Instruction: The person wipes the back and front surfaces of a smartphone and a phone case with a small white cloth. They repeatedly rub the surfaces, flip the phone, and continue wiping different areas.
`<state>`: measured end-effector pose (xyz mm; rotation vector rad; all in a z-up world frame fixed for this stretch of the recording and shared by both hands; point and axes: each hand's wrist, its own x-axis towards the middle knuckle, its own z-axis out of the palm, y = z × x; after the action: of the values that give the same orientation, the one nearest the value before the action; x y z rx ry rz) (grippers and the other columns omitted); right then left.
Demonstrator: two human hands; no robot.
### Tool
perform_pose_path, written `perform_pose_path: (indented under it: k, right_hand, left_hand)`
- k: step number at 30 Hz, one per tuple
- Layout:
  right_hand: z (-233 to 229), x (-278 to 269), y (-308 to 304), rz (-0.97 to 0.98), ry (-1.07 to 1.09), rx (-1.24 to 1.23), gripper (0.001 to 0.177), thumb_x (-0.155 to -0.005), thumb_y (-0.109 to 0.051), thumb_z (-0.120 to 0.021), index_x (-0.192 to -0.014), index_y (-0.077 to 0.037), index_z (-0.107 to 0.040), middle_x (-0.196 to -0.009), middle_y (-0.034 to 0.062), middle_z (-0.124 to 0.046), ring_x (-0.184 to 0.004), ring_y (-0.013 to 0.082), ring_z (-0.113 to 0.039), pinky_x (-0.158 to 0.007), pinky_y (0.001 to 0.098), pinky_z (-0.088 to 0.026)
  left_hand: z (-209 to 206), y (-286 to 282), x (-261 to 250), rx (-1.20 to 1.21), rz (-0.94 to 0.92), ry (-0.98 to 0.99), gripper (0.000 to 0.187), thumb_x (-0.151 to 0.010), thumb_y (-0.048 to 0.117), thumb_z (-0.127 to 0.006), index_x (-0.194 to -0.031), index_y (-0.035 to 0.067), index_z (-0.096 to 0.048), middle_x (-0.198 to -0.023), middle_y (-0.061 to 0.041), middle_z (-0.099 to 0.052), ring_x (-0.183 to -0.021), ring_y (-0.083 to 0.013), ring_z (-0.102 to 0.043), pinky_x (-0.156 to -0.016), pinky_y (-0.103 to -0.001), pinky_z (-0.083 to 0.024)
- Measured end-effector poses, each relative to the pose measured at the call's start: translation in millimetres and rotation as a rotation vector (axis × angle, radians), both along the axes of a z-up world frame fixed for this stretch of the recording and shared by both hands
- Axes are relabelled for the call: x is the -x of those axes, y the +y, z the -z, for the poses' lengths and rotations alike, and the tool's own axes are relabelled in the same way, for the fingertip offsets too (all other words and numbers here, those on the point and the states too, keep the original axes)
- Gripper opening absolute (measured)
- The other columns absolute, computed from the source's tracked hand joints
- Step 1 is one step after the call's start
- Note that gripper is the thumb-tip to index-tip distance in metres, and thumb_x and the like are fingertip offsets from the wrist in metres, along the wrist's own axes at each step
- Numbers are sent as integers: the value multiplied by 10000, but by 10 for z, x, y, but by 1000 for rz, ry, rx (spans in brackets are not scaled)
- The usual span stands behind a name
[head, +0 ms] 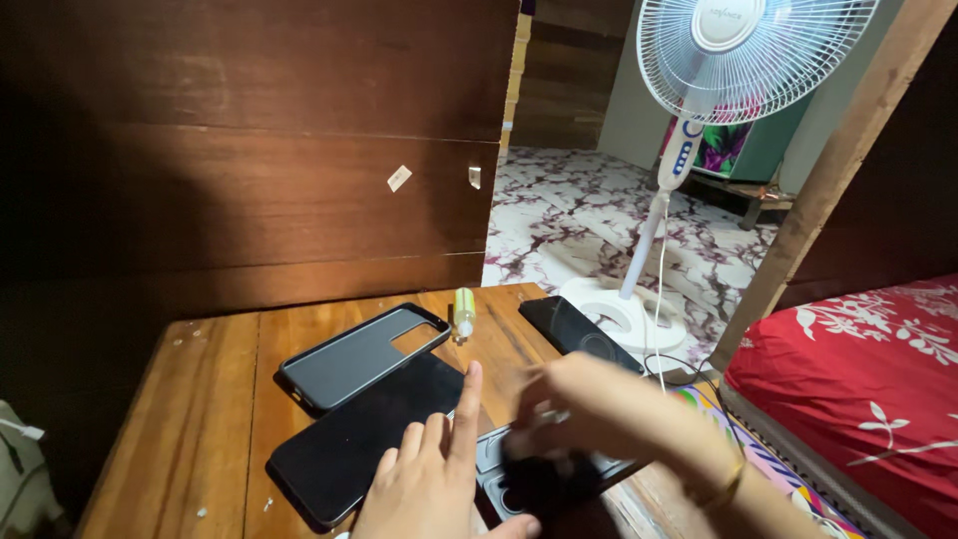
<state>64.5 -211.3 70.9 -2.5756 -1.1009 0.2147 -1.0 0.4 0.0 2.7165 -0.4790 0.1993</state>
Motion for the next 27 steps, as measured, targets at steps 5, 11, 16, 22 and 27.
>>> perform_pose_path:
  k: [5,11,16,22,27]
  right_hand:
    - [-361,-11,-230,281,69,294,278,-732,-152,-812,-1008,-122,-803,-864,62,-809,-809,178,-790,-731,324,-604]
    - [-72,236,348,-340,-59,-310,323,-810,-117,-743,-1122,-34,-736,-1046,137,-753,-917,259,-739,-798,328,-580]
    - [-178,-17,-98,51,169,91,275,-810,-243,-801,-1019,-67,-767,-823,67,-785,-781,185,-761,-726,304,-584]
    - [-327,38,-115,326,206,269,328,-789,-273,-787,-1090,-142,-772,-814,54,-775,-756,178,-760,-695,333,-582]
    - [4,231,331,-346,-41,-342,364,-801,-103,-692,-1155,-19,-705,-1074,162,-726,-944,262,-725,-814,350,-573]
  left_hand:
    - [-36,14,30,25,13,47,1455,-694,680,-819,-1632,107,134,-1171,-176,-516,-1041,-341,-555,-930,-470,-457]
    - [10,6,10,53,20,-53,1490,-625,657,-857,-1626,107,100,-1170,-176,-526,-1066,-373,-562,-902,-474,-468]
    - [33,0,-51,-17,12,7,1504,-662,806,-801,-1640,101,98,-1142,-151,-510,-1005,-314,-563,-850,-428,-515]
    - [118,19,-65,-2,27,-66,1507,-636,804,-811,-1630,95,72,-1089,-142,-522,-968,-328,-575,-787,-429,-514]
    - [169,-37,-105,-74,-75,-214,1507,-587,800,-799,-1659,116,8,-1062,-112,-547,-919,-283,-606,-686,-375,-548]
